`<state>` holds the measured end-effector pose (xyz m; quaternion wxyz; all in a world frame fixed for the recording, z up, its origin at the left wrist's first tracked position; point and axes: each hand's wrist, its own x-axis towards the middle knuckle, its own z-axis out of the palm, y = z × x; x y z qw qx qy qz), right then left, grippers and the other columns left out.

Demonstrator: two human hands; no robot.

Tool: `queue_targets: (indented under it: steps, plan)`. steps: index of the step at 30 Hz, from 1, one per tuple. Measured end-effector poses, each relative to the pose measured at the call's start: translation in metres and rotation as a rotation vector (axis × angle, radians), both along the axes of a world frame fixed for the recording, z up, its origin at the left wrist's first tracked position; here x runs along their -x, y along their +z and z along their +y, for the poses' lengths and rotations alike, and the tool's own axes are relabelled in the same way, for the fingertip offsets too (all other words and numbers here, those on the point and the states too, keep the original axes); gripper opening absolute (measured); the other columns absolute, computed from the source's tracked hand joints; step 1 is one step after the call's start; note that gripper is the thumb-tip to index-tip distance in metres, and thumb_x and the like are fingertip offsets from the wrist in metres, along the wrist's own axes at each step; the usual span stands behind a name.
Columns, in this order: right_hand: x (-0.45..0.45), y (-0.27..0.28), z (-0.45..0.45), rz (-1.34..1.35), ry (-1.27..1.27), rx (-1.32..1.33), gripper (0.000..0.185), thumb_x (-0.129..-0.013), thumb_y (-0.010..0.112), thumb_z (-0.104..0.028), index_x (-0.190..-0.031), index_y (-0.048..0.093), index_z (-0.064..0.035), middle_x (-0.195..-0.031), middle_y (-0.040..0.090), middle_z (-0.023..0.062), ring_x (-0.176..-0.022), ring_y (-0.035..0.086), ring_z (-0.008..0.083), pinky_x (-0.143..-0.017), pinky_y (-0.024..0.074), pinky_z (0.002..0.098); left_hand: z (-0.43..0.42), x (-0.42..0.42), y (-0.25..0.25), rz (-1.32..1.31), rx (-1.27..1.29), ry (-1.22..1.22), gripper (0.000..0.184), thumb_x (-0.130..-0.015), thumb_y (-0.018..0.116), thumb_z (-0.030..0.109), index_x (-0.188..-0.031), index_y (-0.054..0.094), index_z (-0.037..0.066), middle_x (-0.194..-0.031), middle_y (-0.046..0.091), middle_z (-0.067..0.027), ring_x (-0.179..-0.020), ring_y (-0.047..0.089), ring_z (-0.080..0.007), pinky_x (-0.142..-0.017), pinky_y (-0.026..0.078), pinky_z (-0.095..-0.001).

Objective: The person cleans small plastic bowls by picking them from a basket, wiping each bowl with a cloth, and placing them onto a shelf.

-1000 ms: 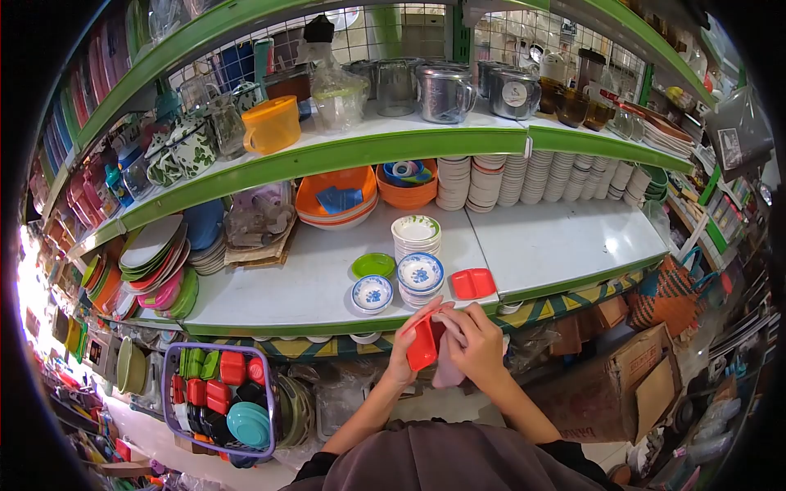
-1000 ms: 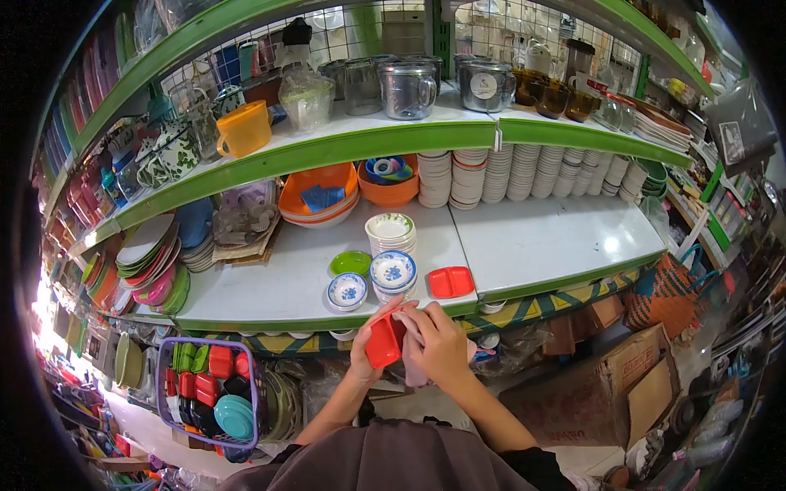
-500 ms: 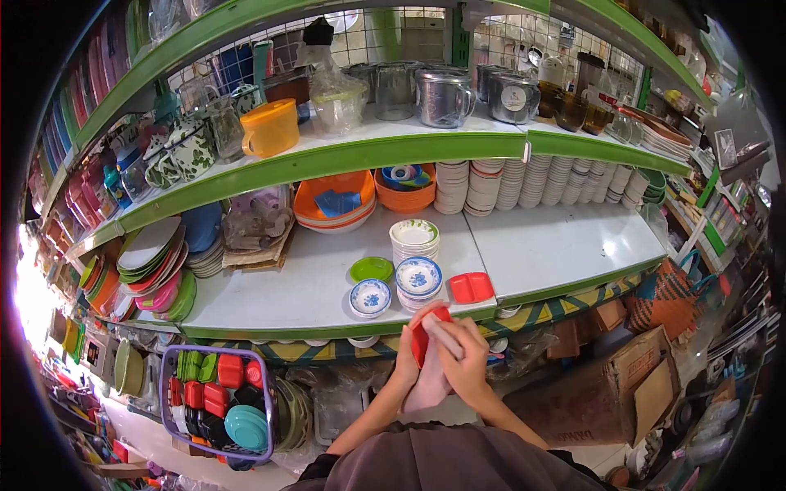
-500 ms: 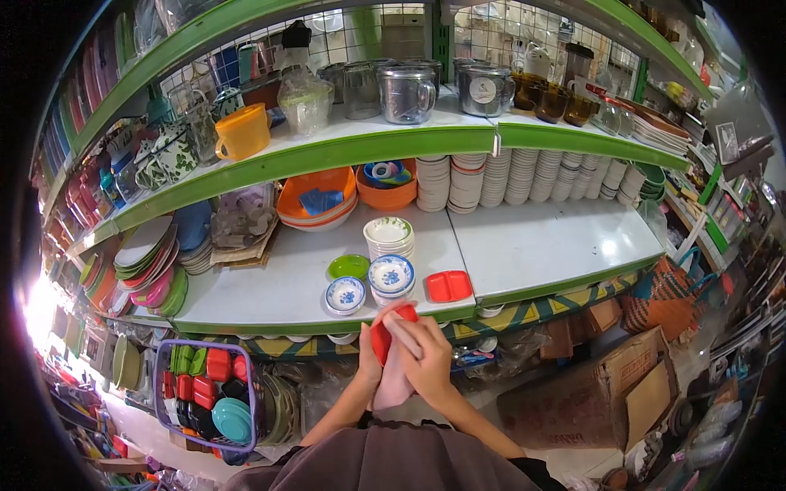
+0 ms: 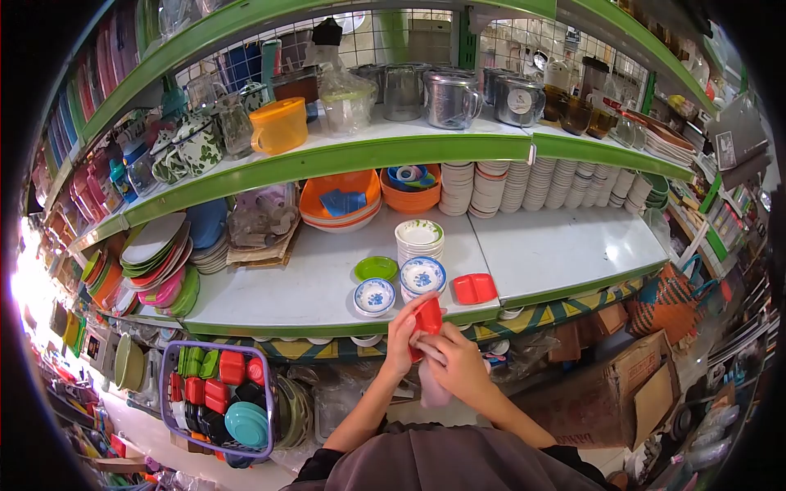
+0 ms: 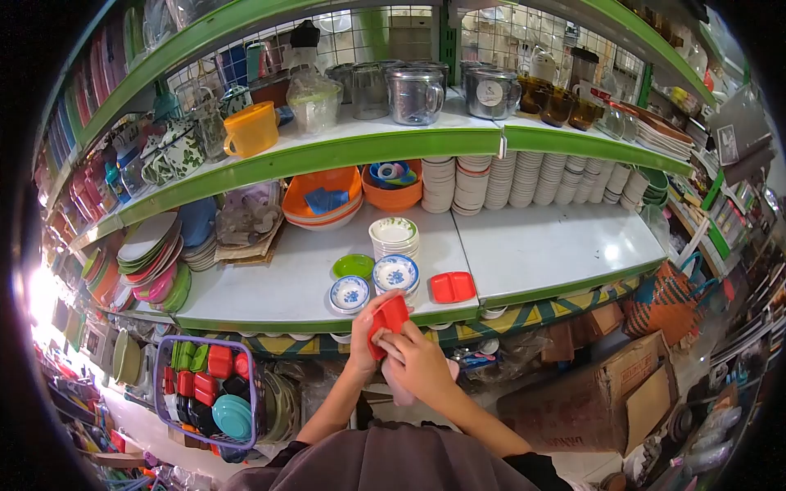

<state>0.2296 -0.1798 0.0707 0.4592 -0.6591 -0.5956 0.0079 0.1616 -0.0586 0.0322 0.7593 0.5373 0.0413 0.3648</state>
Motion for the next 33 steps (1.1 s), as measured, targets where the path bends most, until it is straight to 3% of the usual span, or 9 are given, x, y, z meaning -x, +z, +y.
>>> queue_targets:
  steps: [3, 5, 7, 13, 17, 21, 24, 28, 33]
  plan:
    - [-0.008, 0.003, 0.001, 0.123, 0.148, -0.075, 0.033, -0.071, 0.063, 0.006, -0.103, 0.068, -0.0015, -0.087, 0.056, 0.0115, -0.073, 0.06, 0.0257, -0.064, 0.0491, 0.0329, -0.004, 0.002, 0.005, -0.03, 0.06, 0.014, 0.077, -0.089, 0.044, 0.053, -0.136, 0.039, -0.007, -0.132, 0.05, -0.0201, -0.115, 0.055, -0.0273, -0.098, 0.045, -0.0371]
    - [-0.006, 0.004, 0.005, 0.153, 0.07, -0.14, 0.034, -0.071, 0.061, 0.006, -0.104, 0.068, -0.003, -0.087, 0.056, 0.0122, -0.075, 0.06, 0.0276, -0.066, 0.0486, 0.0347, -0.01, 0.0, 0.001, 0.048, -0.105, 0.012, 0.075, -0.09, 0.041, 0.053, -0.136, 0.04, -0.007, -0.132, 0.051, -0.0225, -0.116, 0.055, -0.029, -0.1, 0.043, -0.0385]
    - [-0.004, 0.0, 0.009, 0.149, 0.033, -0.16, 0.038, -0.072, 0.06, 0.003, -0.108, 0.067, -0.0069, -0.087, 0.053, 0.0129, -0.078, 0.059, 0.0328, -0.068, 0.0488, 0.039, -0.009, -0.004, -0.008, -0.012, 0.03, -0.065, 0.071, -0.093, 0.034, 0.051, -0.136, 0.042, -0.006, -0.132, 0.052, -0.0229, -0.117, 0.054, -0.0295, -0.104, 0.04, -0.0384]
    - [-0.009, 0.002, 0.011, 0.078, 0.091, -0.088, 0.037, -0.069, 0.06, 0.005, -0.104, 0.067, -0.0054, -0.087, 0.054, 0.0124, -0.078, 0.059, 0.0324, -0.068, 0.0484, 0.0367, -0.008, -0.006, -0.01, 0.016, 0.127, -0.14, 0.074, -0.095, 0.023, 0.054, -0.138, 0.041, -0.003, -0.132, 0.051, -0.0225, -0.118, 0.053, -0.0324, -0.103, 0.04, -0.0416]
    - [0.002, 0.0, 0.013, 0.155, 0.092, -0.141, 0.037, -0.068, 0.058, 0.01, -0.102, 0.068, -0.0023, -0.087, 0.057, 0.0122, -0.078, 0.061, 0.0275, -0.07, 0.0486, 0.0319, -0.006, -0.002, -0.007, -0.05, 0.204, -0.248, 0.084, -0.091, 0.025, 0.063, -0.139, 0.037, -0.004, -0.134, 0.048, -0.0229, -0.115, 0.054, -0.0369, -0.097, 0.045, -0.0469]
    - [-0.006, 0.002, 0.007, 0.129, 0.175, -0.083, 0.037, -0.068, 0.059, 0.01, -0.102, 0.068, -0.0003, -0.084, 0.056, 0.011, -0.075, 0.06, 0.0251, -0.069, 0.0478, 0.0308, -0.004, -0.001, -0.007, -0.064, 0.194, -0.223, 0.077, -0.094, 0.026, 0.057, -0.141, 0.036, -0.002, -0.132, 0.051, -0.0215, -0.116, 0.056, -0.0306, -0.1, 0.044, -0.0396]
    - [-0.003, 0.001, 0.008, 0.175, 0.015, -0.19, 0.039, -0.068, 0.06, 0.009, -0.105, 0.068, -0.0002, -0.085, 0.055, 0.011, -0.075, 0.058, 0.0243, -0.068, 0.0475, 0.031, -0.008, -0.008, -0.016, -0.044, 0.122, -0.238, 0.079, -0.093, 0.025, 0.059, -0.141, 0.036, -0.003, -0.134, 0.048, -0.0235, -0.113, 0.056, -0.034, -0.099, 0.044, -0.0427]
    - [0.003, 0.003, -0.001, 0.17, 0.181, -0.047, 0.038, -0.07, 0.061, 0.007, -0.105, 0.069, -0.0055, -0.087, 0.054, 0.0108, -0.078, 0.059, 0.0263, -0.07, 0.0492, 0.0341, -0.001, -0.001, -0.006, -0.049, 0.065, -0.187, 0.08, -0.092, 0.032, 0.059, -0.14, 0.036, -0.004, -0.135, 0.047, -0.0241, -0.111, 0.057, -0.0337, -0.094, 0.049, -0.0409]
    - [-0.002, 0.005, -0.01, -0.192, -0.002, 0.203, 0.036, -0.073, 0.06, 0.004, -0.104, 0.069, -0.0102, -0.095, 0.053, 0.0102, -0.082, 0.061, 0.0301, -0.072, 0.0511, 0.0397, 0.004, -0.002, -0.003, -0.021, 0.06, -0.079, 0.07, -0.093, 0.041, 0.049, -0.136, 0.042, -0.006, -0.133, 0.051, -0.0194, -0.112, 0.058, -0.0268, -0.094, 0.048, -0.0354]
